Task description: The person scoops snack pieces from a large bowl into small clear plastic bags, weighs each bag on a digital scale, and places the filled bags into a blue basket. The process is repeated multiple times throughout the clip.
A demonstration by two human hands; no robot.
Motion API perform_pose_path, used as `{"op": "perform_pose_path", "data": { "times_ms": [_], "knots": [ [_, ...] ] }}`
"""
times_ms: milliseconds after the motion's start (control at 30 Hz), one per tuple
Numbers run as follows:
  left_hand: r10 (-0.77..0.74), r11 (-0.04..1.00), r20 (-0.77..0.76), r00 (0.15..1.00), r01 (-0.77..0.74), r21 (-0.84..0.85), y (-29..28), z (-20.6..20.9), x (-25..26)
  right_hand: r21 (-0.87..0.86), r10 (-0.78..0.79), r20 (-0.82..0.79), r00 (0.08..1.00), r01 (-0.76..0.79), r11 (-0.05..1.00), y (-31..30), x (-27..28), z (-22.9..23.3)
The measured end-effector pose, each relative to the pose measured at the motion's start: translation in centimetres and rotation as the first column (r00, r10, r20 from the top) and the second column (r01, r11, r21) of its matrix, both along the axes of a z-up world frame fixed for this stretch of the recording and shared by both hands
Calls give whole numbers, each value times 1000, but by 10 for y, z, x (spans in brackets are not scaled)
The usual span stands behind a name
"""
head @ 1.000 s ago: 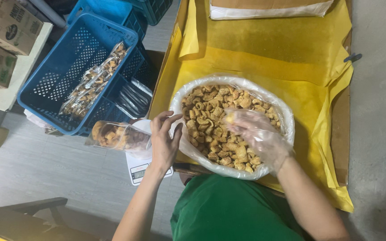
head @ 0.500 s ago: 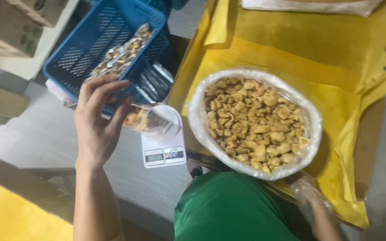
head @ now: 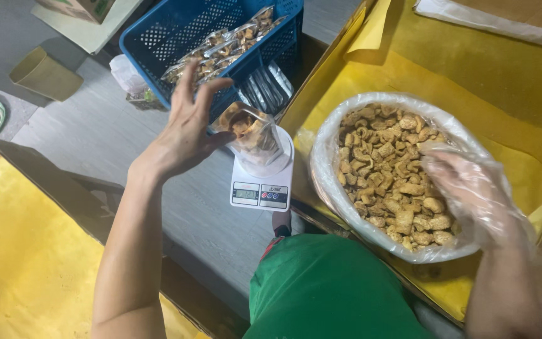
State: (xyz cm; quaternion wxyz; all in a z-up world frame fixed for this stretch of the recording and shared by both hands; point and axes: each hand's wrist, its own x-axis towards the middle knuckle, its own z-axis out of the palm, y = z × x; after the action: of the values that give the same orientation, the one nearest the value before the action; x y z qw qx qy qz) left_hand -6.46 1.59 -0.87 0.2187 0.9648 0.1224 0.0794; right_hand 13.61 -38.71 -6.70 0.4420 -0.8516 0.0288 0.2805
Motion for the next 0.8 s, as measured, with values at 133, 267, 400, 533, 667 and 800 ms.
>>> {"op": "perform_pose_path", "data": {
  "times_ms": [133,267,400,533,667,800],
  "knots": [
    [67,995,-321,945,-86,-47,4,-10,9,39,96,21,995,-97,995,19,-2,-2],
    [5,1000,-381,925,-4,5,9,-28,21,-41,184,54,981,-182,983,14,2,-10],
    [2,998,-320,948,-20,-54,13,-38,18,-182,396,220,892,-361,915,10,7,-27],
    [75,990,-335,939,-111,-89,14,-34,15,-43,244,87,966,-241,969,6,9,-37],
    [-41,979,-310,950,101,179,15,-34,16,-89,267,102,958,-259,962,8,8,-32],
    [-217,974,-168,962,225,31,17,-47,23,-61,220,12,975,-219,974,19,1,-22]
  ]
}}
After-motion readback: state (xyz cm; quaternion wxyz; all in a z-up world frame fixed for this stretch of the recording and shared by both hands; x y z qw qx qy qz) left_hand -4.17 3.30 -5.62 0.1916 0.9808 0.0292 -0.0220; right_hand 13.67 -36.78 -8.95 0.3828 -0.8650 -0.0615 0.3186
